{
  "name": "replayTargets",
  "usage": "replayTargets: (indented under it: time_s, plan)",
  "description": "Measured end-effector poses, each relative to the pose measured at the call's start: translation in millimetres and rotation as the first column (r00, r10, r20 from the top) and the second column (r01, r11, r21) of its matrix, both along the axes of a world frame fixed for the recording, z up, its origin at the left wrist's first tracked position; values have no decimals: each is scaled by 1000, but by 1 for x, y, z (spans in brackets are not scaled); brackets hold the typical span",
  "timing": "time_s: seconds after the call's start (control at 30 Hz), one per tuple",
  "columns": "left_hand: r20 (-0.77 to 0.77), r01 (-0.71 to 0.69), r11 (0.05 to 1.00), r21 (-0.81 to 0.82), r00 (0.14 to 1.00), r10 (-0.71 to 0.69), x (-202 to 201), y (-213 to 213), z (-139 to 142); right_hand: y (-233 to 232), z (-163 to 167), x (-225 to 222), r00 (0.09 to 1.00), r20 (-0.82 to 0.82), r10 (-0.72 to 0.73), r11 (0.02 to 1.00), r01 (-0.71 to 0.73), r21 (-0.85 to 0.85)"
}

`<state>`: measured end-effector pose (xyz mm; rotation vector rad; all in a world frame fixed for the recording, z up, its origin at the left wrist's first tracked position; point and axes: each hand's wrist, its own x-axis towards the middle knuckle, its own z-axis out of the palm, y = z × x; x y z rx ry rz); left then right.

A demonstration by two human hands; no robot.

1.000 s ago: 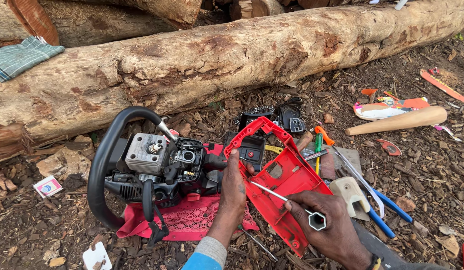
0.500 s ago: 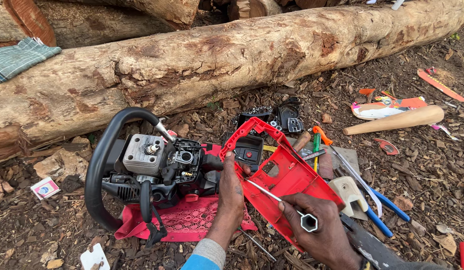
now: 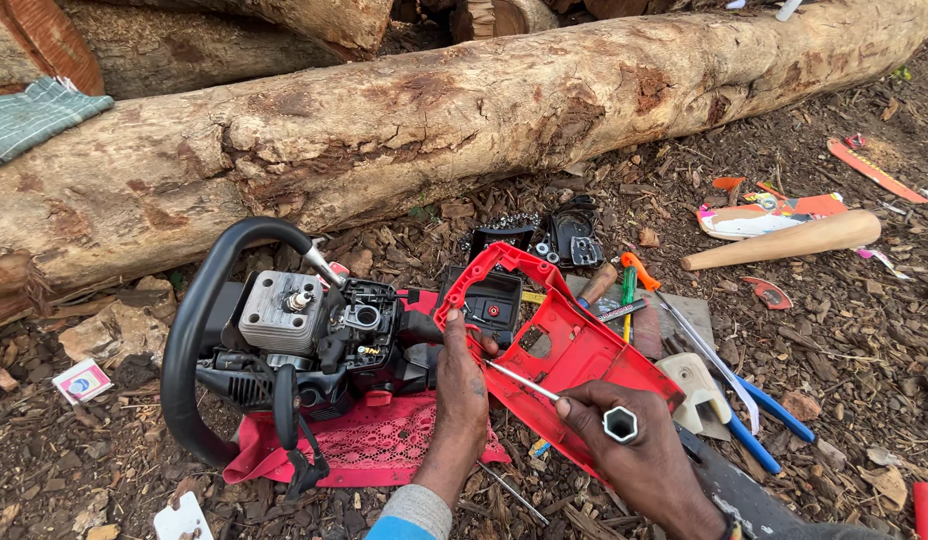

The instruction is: The person holds a red plastic chainsaw cover and uses a metal tool to scrape and clean the interior surfaces. The person repeatedly rotates the cover to access different areas while working outdoors near stacked logs.

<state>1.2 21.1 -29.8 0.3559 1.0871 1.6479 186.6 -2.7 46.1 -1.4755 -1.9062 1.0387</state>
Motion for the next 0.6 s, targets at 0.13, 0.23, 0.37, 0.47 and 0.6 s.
replayTargets:
  time_s: [0.13, 0.23, 0.37, 0.47, 0.6]
  plan:
    - [-27, -60, 997, 40, 998, 61, -4, 1, -6, -6, 3, -3, 996, 48, 74, 993, -78, 83]
    - [31, -84, 989, 120, 996, 81, -5, 1, -8, -4, 3, -3, 997, 79, -4, 998, 8, -60]
    - [129, 4, 999, 43, 992, -10, 1, -1, -4, -2, -1, -4, 998, 5, -59, 998, 59, -12]
    - [360, 47, 998, 31, 931, -56, 6, -7, 2, -3, -3, -5, 997, 4, -73, 996, 73, 51]
    - [522, 46, 992, 116, 847, -100, 8, -12, 14, -4, -2, -5, 996, 66, -58, 998, 59, -14]
